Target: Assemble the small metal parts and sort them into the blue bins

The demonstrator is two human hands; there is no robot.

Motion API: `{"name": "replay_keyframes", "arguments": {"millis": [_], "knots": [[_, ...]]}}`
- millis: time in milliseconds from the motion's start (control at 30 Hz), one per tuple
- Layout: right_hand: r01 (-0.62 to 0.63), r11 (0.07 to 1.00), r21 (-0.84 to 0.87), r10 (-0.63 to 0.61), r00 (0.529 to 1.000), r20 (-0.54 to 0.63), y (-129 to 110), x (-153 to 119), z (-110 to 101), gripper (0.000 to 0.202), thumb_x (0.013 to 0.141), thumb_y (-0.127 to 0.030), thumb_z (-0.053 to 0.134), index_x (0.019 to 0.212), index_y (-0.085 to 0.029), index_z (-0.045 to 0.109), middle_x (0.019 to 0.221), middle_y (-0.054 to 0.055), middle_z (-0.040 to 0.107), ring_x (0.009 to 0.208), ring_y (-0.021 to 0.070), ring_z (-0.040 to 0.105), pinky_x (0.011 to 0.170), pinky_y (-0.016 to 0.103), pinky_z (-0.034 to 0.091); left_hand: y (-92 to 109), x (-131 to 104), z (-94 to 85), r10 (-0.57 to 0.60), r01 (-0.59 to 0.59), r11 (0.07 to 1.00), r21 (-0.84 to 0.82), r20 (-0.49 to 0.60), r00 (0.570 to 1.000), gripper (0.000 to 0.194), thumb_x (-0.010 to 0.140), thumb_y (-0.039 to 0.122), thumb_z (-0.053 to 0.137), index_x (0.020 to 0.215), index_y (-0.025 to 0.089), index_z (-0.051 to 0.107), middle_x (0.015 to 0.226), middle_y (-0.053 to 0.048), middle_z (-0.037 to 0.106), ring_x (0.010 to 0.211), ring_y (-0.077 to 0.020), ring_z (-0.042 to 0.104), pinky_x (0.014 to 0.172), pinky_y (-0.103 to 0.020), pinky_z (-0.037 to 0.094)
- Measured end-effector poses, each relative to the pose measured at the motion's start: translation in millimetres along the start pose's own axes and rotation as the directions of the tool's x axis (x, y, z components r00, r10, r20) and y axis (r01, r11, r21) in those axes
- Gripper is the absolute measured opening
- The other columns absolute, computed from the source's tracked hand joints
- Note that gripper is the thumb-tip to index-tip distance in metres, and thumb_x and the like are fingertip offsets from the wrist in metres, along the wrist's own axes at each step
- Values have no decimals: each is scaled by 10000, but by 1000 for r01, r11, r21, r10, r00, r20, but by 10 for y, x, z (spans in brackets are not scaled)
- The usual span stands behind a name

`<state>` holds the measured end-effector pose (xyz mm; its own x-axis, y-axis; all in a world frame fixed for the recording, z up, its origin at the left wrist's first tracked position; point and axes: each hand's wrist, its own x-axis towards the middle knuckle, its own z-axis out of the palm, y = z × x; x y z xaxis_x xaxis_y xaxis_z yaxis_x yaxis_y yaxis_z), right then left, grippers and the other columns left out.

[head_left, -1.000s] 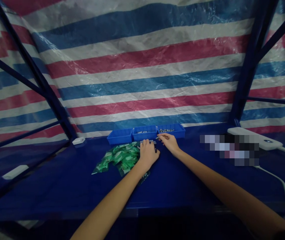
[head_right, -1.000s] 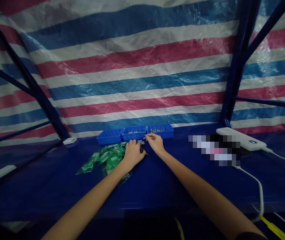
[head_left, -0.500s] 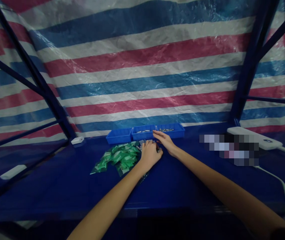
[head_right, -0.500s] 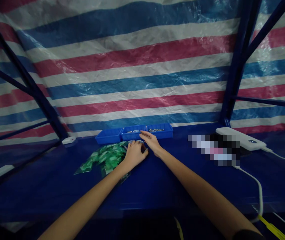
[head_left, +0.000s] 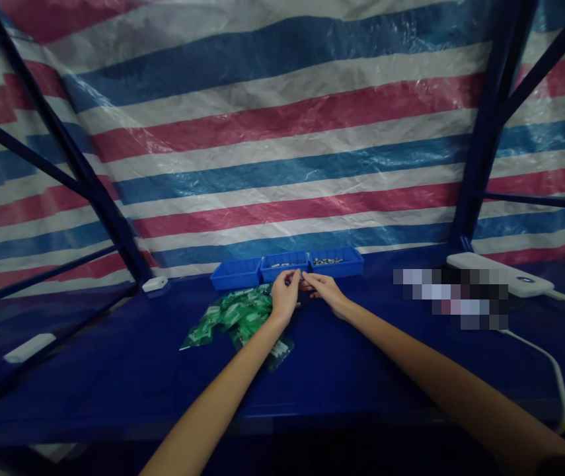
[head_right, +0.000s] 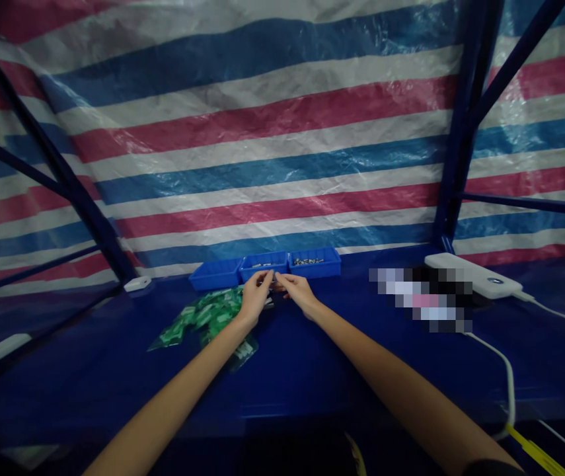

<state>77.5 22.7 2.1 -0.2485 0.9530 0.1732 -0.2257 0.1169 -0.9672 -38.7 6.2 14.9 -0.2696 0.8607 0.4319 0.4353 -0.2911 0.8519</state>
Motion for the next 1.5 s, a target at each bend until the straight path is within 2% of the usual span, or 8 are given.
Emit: {"name": "replay_keyframes", "arguments": {"millis": [167, 400, 667, 1033, 1200, 1333, 1400, 1500], "knots": [[-41, 999, -15, 41, 999, -35, -18, -4, -9, 296, 645, -369, 698, 895, -212, 715, 831, 39, 706, 733, 143, 626, 530, 190, 380, 62, -34, 2, -85, 83, 984, -156, -8, 996, 252, 789, 371, 491, 845, 149, 596, 803, -35, 635, 766, -138, 586, 726, -245, 444], [-51, 998, 19, 52, 997, -64, -41, -18, -14, 255, 677, -387, 662, 853, -210, 717, 840, 35, 703, 662, 113, 581, 514, 185, 366, 69, -38, 2, -109, 105, 991, -85, -42, 993, 202, 788, 350, 477, 783, 166, 561, 737, -2, 591, 726, -127, 558, 699, -238, 426], [-55, 996, 67, 63, 990, -124, -34, -1, -19, 239, 661, -374, 681, 810, -188, 700, 688, -9, 626, 540, 65, 480, 473, 168, 344, 45, -63, 4, -58, 57, 998, 28, 55, 997, 238, 821, 374, 424, 756, 181, 548, 695, 11, 560, 681, -122, 526, 649, -223, 389], [-52, 991, 120, 67, 990, -122, -13, 22, -52, 306, 618, -427, 703, 805, -186, 689, 558, -52, 505, 505, 52, 416, 459, 166, 316, 95, -112, -22, 93, -128, 951, 281, 136, 986, 274, 830, 392, 463, 710, 179, 587, 722, -13, 549, 774, -150, 525, 722, -258, 419], [-51, 992, 114, 62, 994, -93, 4, 25, -57, 352, 602, -467, 707, 803, -178, 685, 533, -59, 485, 502, 54, 407, 482, 181, 320, 187, -148, -70, 143, -239, 837, 491, 226, 964, 286, 865, 374, 413, 824, 192, 630, 844, -40, 550, 859, -166, 535, 808, -302, 413], [-74, 972, 222, 101, 989, -111, -4, 45, -65, 321, 602, -467, 712, 698, -170, 635, 562, -56, 497, 501, 52, 412, 481, 186, 327, 267, -233, -109, 187, -390, 644, 658, 358, 915, 268, 810, 399, 490, 958, 200, 593, 965, -63, 546, 943, -217, 534, 867, -373, 394], [-91, 956, 279, 137, 979, -150, -13, 59, -67, 302, 609, -438, 718, 653, -168, 589, 579, -55, 505, 497, 48, 422, 480, 182, 339, 290, -282, -120, 166, -434, 553, 711, 417, 894, 277, 772, 349, 530, 994, 187, 567, 1018, -84, 541, 982, -241, 524, 862, -379, 403], [-103, 946, 306, 166, 968, -187, -13, 75, -63, 244, 653, -374, 699, 677, -179, 555, 585, -51, 529, 490, 53, 448, 478, 182, 357, 298, -330, -122, 87, -448, 473, 759, 466, 881, 305, 739, 246, 523, 1032, 165, 539, 1084, -114, 530, 1019, -257, 513, 805, -348, 440]]}}
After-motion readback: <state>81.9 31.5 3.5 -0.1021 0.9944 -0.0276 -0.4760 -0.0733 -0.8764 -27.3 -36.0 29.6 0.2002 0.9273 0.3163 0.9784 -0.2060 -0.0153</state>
